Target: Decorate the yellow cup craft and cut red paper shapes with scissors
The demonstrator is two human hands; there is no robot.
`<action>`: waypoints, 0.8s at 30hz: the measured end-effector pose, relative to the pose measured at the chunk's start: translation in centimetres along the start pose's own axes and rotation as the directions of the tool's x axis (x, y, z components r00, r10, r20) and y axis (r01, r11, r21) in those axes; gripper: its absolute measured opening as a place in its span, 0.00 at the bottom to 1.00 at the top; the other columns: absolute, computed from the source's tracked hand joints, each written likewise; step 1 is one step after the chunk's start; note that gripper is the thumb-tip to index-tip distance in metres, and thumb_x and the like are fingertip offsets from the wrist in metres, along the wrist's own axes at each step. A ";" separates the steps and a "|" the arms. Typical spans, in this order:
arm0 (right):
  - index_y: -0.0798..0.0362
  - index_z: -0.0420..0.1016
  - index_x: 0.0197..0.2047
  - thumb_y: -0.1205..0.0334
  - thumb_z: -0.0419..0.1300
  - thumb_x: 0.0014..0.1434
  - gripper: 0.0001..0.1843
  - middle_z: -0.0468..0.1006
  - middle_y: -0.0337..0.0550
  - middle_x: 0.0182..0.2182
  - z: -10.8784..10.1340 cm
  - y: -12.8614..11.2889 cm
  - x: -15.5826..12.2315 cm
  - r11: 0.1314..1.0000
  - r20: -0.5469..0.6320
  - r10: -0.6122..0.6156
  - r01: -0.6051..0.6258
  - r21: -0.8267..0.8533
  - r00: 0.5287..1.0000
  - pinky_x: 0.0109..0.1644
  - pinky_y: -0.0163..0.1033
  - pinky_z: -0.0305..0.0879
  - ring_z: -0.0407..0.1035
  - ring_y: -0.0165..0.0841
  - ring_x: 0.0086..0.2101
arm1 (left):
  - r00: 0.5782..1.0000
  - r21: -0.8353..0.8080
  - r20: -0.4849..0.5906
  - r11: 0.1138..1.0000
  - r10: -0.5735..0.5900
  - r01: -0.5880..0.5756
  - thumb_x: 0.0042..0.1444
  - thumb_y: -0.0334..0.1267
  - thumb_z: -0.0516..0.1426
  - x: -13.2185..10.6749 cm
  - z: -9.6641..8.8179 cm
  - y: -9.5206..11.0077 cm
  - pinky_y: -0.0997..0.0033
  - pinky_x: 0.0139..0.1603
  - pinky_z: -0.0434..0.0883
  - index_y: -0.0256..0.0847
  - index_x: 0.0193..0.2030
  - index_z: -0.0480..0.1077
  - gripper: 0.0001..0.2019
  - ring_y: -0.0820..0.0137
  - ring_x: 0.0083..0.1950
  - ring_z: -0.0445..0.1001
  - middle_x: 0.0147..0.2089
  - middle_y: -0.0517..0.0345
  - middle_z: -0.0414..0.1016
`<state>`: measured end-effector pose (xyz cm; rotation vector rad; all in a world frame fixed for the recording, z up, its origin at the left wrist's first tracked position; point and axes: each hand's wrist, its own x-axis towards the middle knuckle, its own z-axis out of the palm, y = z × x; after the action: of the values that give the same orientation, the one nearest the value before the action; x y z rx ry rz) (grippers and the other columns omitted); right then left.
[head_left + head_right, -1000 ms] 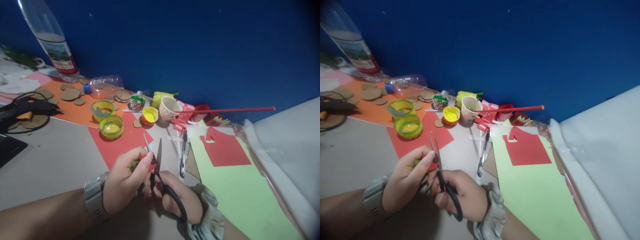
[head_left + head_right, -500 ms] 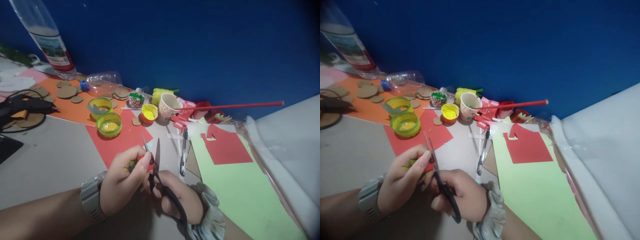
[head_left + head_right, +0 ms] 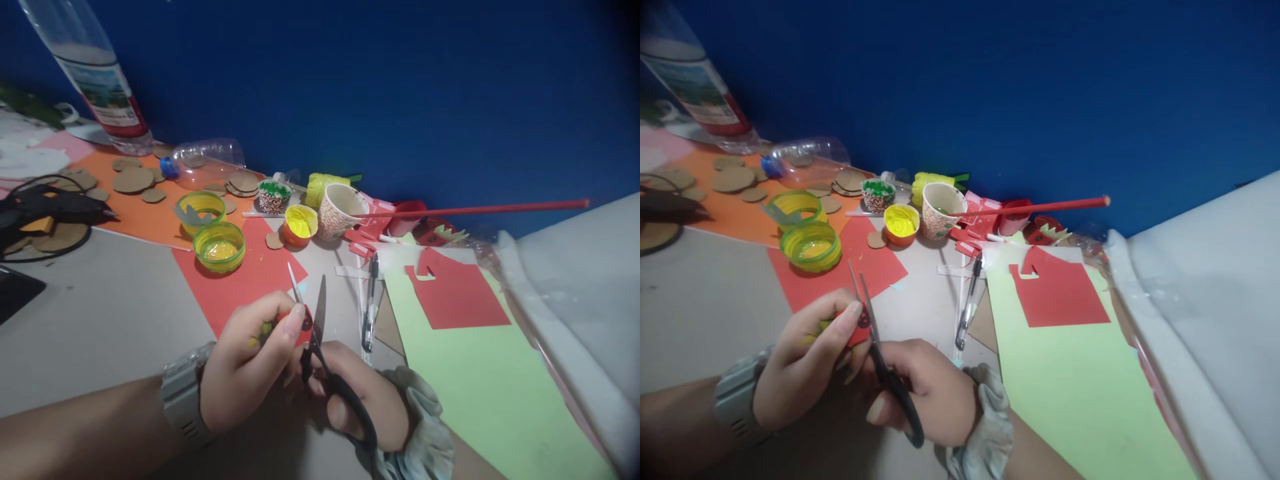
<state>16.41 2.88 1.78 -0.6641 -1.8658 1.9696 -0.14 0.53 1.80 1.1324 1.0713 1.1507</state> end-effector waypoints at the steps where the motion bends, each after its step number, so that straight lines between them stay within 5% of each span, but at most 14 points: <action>1: 0.51 0.64 0.33 0.31 0.51 0.58 0.29 0.63 0.38 0.26 0.0 0.0 0.0 1.000 0.001 0.006 -0.006 0.000 1.000 0.26 0.34 0.57 0.56 0.28 0.23 | 1.000 0.004 0.000 1.000 0.001 -0.001 0.65 0.41 0.51 0.0 0.0 0.0 0.80 0.17 0.63 0.42 0.25 0.62 0.15 0.77 0.15 0.65 0.15 0.66 0.66; 24: 0.54 0.63 0.31 0.31 0.53 0.58 0.30 0.62 0.36 0.24 0.3 0.5 0.0 1.000 -0.050 -0.020 0.021 0.012 0.999 0.26 0.32 0.55 0.54 0.26 0.23 | 1.000 0.033 -0.009 0.999 0.009 -0.009 0.65 0.39 0.51 0.1 -0.1 0.0 0.79 0.18 0.62 0.43 0.25 0.63 0.15 0.76 0.16 0.64 0.15 0.66 0.67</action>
<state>16.23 2.57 1.25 -0.6814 -1.8229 1.9322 -0.27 0.68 1.80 1.1595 1.0967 1.1499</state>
